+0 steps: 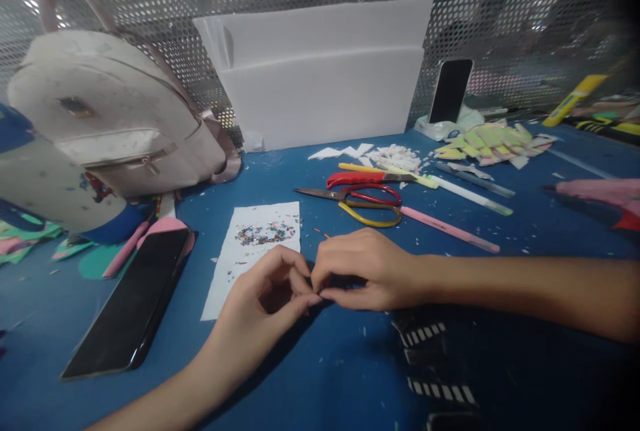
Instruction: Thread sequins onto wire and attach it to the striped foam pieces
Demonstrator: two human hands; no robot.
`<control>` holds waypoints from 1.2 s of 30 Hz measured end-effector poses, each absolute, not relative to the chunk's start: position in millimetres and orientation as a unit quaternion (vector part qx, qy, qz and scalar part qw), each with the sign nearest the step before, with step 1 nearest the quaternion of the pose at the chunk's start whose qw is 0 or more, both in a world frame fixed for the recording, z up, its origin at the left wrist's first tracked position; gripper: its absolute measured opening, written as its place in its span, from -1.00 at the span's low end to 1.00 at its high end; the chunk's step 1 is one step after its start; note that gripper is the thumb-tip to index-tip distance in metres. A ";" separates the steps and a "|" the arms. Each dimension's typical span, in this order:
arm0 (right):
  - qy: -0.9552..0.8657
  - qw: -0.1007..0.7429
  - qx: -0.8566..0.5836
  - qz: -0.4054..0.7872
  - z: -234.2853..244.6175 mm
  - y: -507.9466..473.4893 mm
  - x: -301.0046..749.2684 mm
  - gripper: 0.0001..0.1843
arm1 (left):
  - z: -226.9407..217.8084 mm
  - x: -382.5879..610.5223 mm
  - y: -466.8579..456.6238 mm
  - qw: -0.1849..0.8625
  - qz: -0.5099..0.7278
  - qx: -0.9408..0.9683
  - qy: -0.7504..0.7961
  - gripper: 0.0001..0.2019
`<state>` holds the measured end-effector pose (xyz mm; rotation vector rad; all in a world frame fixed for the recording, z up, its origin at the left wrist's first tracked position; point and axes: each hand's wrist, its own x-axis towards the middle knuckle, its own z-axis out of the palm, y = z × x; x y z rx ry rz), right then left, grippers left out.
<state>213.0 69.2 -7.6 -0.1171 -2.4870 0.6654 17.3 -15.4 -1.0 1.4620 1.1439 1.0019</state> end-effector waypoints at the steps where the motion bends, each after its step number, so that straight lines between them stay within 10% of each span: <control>1: -0.926 0.275 -0.039 0.254 -7.7 69.5 213.3 -0.94 | -0.8 17.5 -15.4 0.495 0.415 0.603 0.469 -0.84; 36: -0.921 0.270 -0.033 0.279 -8.6 70.0 213.3 -0.89 | 7.6 16.1 -20.0 0.446 0.377 0.655 0.479 -0.89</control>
